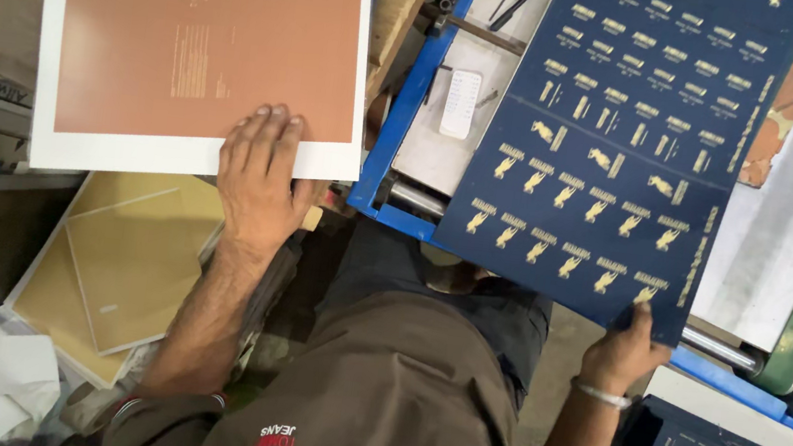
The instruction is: The person repeatedly feeds blue printed sheets into a blue industrial machine with rollers. The person picks up a sheet from a stack on the left, places it onto the machine's input tray, and guides it through the rollers. This repetitive action continues throughout the clip.
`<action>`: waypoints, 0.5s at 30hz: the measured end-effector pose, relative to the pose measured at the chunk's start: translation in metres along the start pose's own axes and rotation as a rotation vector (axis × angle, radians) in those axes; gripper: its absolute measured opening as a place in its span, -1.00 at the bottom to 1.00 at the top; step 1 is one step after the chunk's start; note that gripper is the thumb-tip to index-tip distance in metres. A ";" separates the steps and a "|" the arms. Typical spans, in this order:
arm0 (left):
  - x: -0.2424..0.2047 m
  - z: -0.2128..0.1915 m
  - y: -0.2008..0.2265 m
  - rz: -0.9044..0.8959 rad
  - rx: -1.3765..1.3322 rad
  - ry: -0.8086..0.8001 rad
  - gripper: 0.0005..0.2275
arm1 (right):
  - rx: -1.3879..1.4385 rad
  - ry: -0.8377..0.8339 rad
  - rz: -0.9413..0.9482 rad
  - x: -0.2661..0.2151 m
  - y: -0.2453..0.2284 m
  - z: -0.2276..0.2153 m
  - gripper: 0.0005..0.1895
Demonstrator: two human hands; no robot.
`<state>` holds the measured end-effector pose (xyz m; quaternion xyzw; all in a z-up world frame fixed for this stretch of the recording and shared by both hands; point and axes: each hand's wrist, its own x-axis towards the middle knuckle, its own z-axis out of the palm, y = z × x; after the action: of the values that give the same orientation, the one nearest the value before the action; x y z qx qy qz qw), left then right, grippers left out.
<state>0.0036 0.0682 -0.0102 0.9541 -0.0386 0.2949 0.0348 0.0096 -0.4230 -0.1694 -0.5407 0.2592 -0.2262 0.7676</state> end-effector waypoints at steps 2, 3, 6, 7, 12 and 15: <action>-0.002 0.001 -0.002 -0.015 0.020 -0.082 -0.58 | 0.023 0.013 0.041 0.013 0.001 0.015 -0.70; -0.003 0.000 -0.004 -0.008 0.014 -0.097 -0.57 | 0.043 0.029 0.071 0.020 0.002 0.023 -0.70; 0.002 -0.004 -0.010 0.016 -0.023 -0.157 -0.55 | 0.144 -0.054 0.192 0.029 0.004 0.037 -0.72; 0.005 -0.008 -0.015 0.026 -0.047 -0.189 -0.54 | 0.185 -0.106 0.237 0.030 0.005 0.039 -0.73; 0.022 -0.031 -0.044 -0.009 -0.332 -0.198 -0.60 | 0.034 -0.470 0.355 0.002 0.013 0.044 -0.70; 0.029 -0.036 -0.045 -0.114 -0.465 -0.066 -0.64 | -0.034 -0.626 0.451 -0.028 0.006 0.071 -0.61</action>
<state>0.0115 0.1144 0.0343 0.9303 -0.0526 0.2441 0.2688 0.0339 -0.3532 -0.1504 -0.5257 0.1286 0.1287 0.8310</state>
